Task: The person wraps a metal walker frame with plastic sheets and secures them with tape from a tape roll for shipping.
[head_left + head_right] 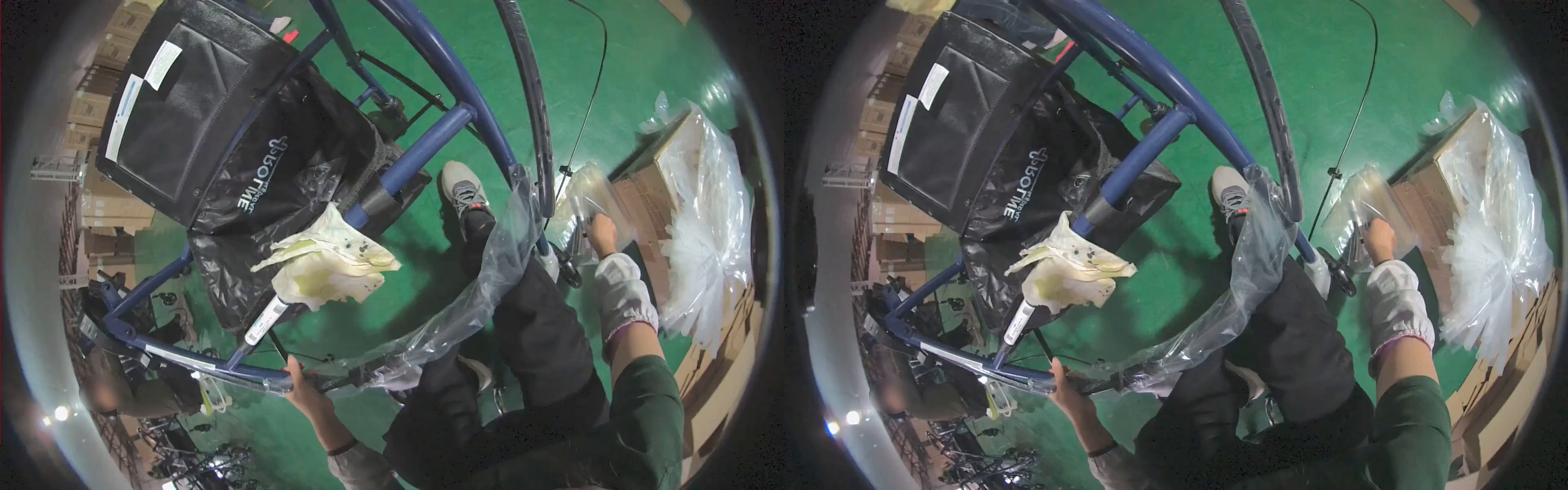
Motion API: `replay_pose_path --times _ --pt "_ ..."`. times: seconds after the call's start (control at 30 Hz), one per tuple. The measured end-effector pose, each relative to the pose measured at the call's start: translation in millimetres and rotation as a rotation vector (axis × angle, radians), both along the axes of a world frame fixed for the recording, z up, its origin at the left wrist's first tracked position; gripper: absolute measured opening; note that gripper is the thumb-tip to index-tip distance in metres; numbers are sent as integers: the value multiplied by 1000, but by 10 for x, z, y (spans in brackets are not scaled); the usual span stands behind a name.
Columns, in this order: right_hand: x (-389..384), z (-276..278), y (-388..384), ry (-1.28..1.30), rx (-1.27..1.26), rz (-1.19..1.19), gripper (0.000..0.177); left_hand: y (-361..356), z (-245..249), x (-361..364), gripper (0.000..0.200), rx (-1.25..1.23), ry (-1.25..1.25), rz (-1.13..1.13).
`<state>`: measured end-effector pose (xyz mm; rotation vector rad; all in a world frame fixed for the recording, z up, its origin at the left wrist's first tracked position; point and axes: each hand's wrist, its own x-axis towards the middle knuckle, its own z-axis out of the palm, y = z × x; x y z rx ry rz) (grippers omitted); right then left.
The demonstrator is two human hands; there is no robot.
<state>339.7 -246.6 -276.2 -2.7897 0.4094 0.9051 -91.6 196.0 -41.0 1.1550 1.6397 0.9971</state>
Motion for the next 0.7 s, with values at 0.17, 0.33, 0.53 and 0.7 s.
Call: replay_pose_path --times 0.17,0.33,0.53,0.7 --pt "55 -365 -243 -99 73 -57 10 -108 116 163 23 76 -16 -52" --pt "-99 148 -268 -48 384 -170 10 -31 13 59 23 15 -6 -11" --pt "-507 1394 -179 23 749 -198 10 -114 109 189 22 -7 11 -9" --pt "-907 2818 280 -182 1090 -73 13 -185 232 333 21 33 20 -4"
